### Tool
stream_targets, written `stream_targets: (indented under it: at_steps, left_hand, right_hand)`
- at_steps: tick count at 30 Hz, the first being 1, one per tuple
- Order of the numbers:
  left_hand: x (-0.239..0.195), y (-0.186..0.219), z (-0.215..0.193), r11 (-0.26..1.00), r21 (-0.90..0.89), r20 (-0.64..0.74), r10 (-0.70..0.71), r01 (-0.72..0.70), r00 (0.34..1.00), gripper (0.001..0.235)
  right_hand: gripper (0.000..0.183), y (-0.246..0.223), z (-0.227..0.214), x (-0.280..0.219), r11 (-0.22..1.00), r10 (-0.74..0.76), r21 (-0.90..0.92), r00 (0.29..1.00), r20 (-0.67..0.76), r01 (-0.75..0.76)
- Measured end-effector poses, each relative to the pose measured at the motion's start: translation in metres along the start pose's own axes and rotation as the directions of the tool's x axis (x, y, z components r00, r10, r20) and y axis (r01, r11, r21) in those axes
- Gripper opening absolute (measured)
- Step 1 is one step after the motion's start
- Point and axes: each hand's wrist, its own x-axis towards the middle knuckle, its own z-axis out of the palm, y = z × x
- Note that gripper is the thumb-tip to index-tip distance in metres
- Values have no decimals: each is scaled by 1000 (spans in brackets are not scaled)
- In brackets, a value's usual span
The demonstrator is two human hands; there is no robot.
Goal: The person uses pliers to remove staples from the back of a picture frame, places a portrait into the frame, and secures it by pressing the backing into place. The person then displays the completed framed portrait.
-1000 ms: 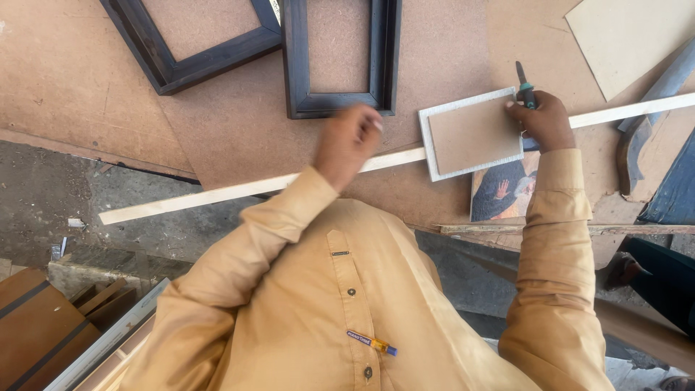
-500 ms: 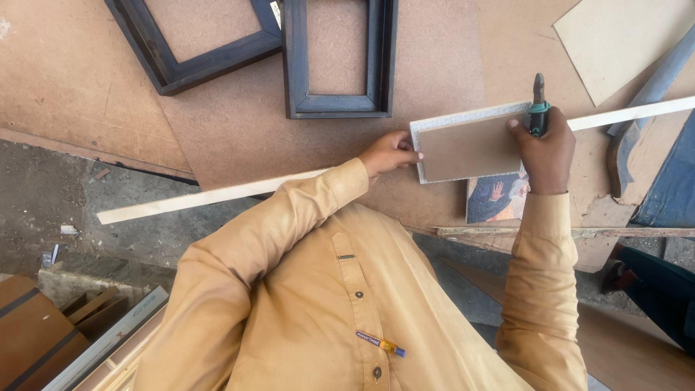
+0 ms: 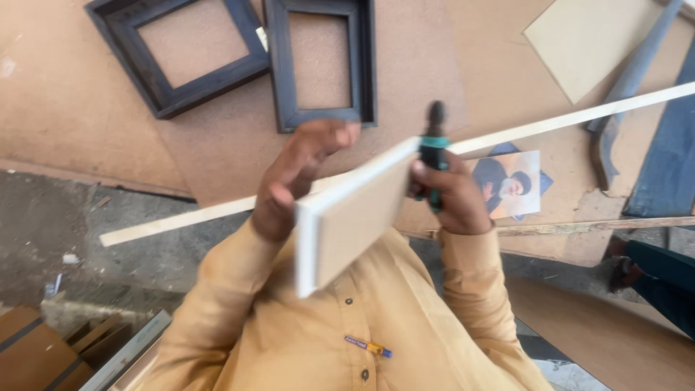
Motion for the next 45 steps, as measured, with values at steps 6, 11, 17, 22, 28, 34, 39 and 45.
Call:
stream_targets:
  at_steps: [6,11,17,22,28,34,39,45]
  left_hand:
    - [-23,-5,7,688,-724,-126,-203,50,971,95]
    - [-43,-20,-6,750,-662,-121,-96,-8,988,82]
    - [-44,-21,-11,837,-546,-91,-101,35,991,67]
    - [-38,-19,-6,856,-515,-56,-85,44,995,64]
    - [-38,-28,-7,858,-511,-81,-106,50,991,63]
    - [-41,-42,-9,889,-457,-90,-24,-20,996,66]
    - [-43,-52,-15,885,-466,-68,-43,7,997,63]
    - [-40,-58,-22,838,-542,-57,-109,61,992,66]
  right_hand:
    - [27,13,68,-5,986,121,-129,984,131,-104]
    - [28,4,77,-24,831,-207,-507,973,99,228]
    - [46,1,91,-57,213,-454,-770,759,467,601]
    - [47,-1,105,-52,-119,-425,-754,654,626,646]
    - [47,-11,115,-51,-236,-421,-729,608,673,643]
    - [41,-27,119,-51,-335,-332,-712,630,702,617]
    - [26,-41,119,-34,-429,-245,-615,571,784,662]
    - [22,-37,115,-19,-409,-205,-584,553,808,701]
